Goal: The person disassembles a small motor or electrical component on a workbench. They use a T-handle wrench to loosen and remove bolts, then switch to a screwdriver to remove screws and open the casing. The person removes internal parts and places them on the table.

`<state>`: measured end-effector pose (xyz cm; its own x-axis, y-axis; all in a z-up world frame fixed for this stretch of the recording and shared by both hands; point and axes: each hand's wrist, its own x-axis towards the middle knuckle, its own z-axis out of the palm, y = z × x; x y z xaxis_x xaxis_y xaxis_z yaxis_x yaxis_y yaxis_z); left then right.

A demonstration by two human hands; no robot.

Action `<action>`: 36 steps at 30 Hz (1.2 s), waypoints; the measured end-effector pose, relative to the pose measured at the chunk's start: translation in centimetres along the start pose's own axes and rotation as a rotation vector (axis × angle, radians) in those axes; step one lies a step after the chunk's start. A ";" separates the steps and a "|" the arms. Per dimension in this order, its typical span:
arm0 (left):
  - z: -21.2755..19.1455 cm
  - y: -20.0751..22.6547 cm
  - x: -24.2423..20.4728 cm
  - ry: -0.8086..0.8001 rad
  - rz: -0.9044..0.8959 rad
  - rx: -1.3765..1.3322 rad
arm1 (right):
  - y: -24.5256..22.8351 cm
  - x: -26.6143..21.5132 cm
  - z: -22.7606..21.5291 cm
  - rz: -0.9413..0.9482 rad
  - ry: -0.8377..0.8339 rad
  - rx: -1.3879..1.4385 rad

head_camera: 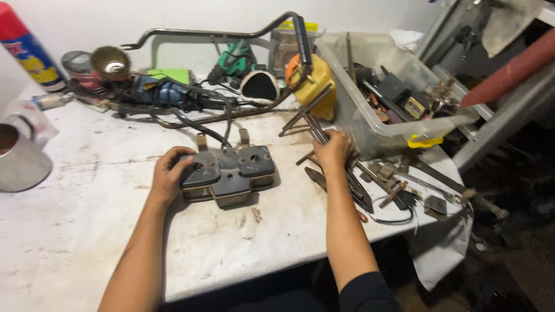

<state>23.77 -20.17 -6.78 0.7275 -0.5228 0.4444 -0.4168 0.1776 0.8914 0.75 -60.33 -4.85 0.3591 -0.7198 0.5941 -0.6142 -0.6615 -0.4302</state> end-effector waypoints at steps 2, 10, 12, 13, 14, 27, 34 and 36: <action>-0.1 0.9 0.0 -0.020 0.011 0.002 | -4.2 -0.5 -5.3 0.003 0.040 0.053; -0.5 0.3 0.1 -0.054 0.059 0.032 | -2.8 -2.3 -0.1 0.074 -0.555 -0.169; -0.5 -0.3 -0.2 -0.054 0.074 0.022 | -2.0 -2.2 0.3 0.004 -0.562 -0.329; -0.5 0.3 -0.4 -0.044 0.066 0.025 | -2.6 -2.1 -0.4 -0.005 -0.571 -0.329; -0.4 1.1 -0.3 -0.055 0.081 0.024 | -3.2 -1.8 -1.1 0.025 -0.576 -0.288; 0.6 1.3 0.0 0.007 0.083 0.005 | -11.4 -2.5 -9.0 -0.433 -0.098 0.331; 0.4 1.4 -0.1 0.042 0.014 0.036 | -21.9 -1.7 -13.8 -0.393 -0.158 1.259; 0.5 1.9 0.0 0.031 0.002 0.051 | -24.6 -1.5 -14.5 -0.287 -0.325 1.520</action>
<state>22.69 -20.24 -5.13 0.7429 -0.4962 0.4493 -0.4448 0.1357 0.8853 5.16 -39.87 14.69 0.5867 -0.4189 0.6931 0.6754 -0.2191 -0.7041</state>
